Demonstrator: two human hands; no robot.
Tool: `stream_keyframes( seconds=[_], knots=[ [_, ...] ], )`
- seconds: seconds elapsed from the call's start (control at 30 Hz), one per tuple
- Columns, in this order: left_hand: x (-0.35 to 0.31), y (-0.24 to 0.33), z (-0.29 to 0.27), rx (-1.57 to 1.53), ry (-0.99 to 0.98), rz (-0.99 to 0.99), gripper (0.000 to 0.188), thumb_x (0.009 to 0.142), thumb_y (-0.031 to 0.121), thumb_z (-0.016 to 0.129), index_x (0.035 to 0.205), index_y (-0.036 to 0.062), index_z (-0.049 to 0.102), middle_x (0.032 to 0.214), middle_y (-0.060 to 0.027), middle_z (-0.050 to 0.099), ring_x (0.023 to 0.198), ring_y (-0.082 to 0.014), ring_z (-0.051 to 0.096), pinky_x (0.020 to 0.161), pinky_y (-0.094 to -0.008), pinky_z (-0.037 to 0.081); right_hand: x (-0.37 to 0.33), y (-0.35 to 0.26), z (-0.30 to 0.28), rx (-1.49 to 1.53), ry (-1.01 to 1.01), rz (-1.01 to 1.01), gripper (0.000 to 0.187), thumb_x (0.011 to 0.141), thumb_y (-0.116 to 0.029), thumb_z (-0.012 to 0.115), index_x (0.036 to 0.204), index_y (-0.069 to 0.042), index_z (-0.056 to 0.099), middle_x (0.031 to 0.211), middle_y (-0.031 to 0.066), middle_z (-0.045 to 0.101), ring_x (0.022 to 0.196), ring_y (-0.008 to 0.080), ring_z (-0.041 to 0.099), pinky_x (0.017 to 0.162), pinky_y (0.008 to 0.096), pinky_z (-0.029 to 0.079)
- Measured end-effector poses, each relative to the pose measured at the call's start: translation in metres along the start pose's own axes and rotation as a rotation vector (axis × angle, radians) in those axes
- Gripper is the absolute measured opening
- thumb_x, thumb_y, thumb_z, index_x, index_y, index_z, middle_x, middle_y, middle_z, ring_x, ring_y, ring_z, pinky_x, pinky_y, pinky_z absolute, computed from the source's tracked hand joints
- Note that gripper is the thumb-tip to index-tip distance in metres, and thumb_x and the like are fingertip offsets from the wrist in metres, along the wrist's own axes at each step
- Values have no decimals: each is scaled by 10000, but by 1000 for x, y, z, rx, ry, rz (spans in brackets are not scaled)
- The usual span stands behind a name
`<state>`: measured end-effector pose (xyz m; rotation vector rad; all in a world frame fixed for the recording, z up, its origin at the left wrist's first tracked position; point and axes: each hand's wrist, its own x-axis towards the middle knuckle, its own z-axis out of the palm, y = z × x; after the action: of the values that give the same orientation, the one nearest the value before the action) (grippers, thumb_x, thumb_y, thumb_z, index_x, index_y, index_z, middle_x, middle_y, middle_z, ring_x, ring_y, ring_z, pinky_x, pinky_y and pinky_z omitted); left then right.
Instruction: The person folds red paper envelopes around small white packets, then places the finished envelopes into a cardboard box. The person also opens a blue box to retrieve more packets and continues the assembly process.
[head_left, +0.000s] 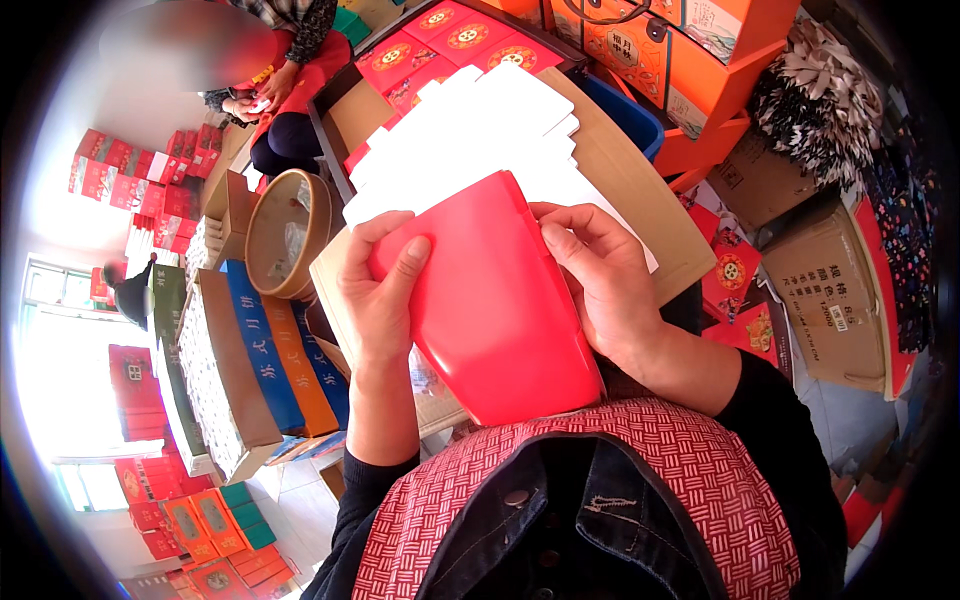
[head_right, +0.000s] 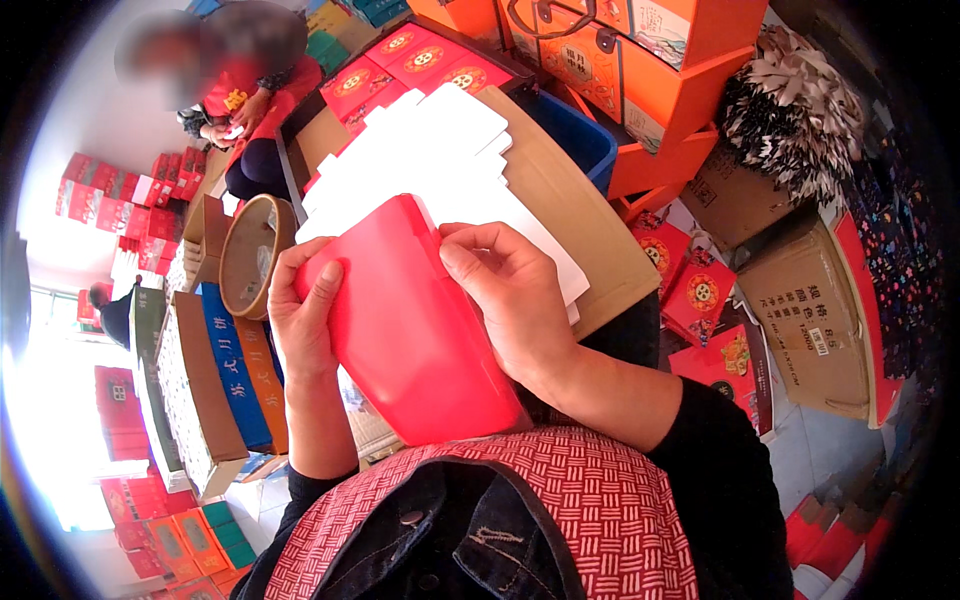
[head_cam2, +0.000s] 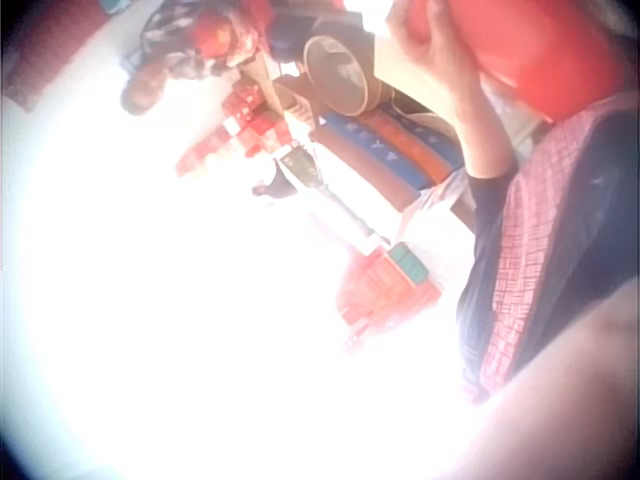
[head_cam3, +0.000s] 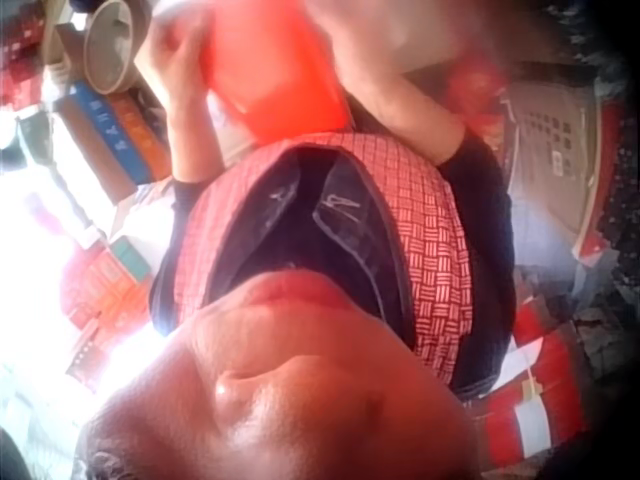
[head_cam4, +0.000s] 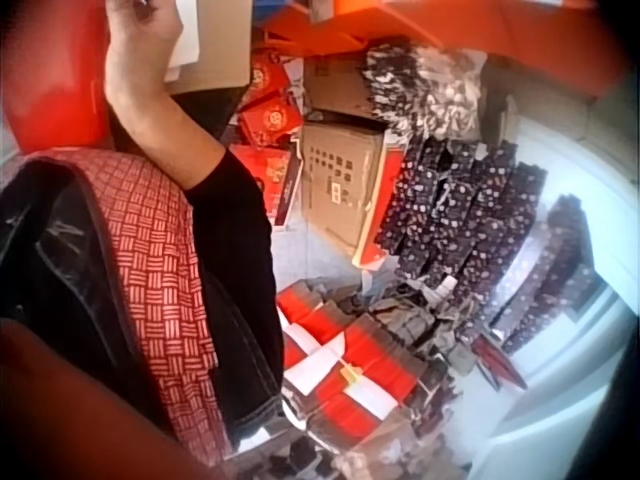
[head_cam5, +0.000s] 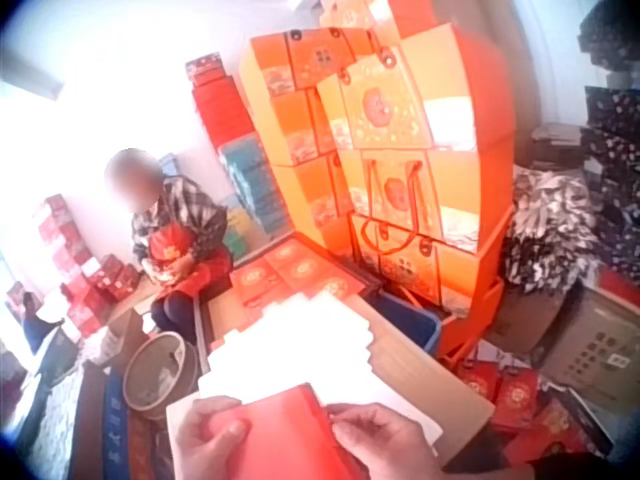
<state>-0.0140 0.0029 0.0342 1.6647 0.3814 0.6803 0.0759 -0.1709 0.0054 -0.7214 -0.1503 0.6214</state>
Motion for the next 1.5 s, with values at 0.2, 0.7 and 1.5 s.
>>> stream_keyframes(
  seconds=[0.2, 0.7, 1.5],
  knots=[
    [-1, 1, 2, 16, 17, -7, 225, 820, 111, 713, 1003, 28, 613, 952, -31, 595, 880, -102, 551, 779, -240, 465, -3, -9, 3, -55, -47, 10, 125, 876, -56, 626, 975, -4, 570, 1029, 88, 605, 920, 112, 590, 808, 240, 510],
    [81, 28, -12, 616, -747, 44, 421, 795, 362, 734, 958, 17, 555, 933, -113, 646, 820, -157, 621, 688, -278, 489, 3, 6, 4, -387, -60, -184, 220, 785, 14, 683, 965, 5, 557, 1131, 118, 539, 1048, 199, 583, 847, 329, 545],
    [80, 37, 20, 581, -1014, -6, 293, 1013, 224, 379, 1218, 50, 494, 1140, -49, 519, 1086, -137, 470, 950, -269, 357, 10, 8, -3, -668, -138, -426, 157, 807, -42, 665, 951, -13, 610, 1039, 136, 564, 983, 238, 576, 773, 313, 507]
  ],
)
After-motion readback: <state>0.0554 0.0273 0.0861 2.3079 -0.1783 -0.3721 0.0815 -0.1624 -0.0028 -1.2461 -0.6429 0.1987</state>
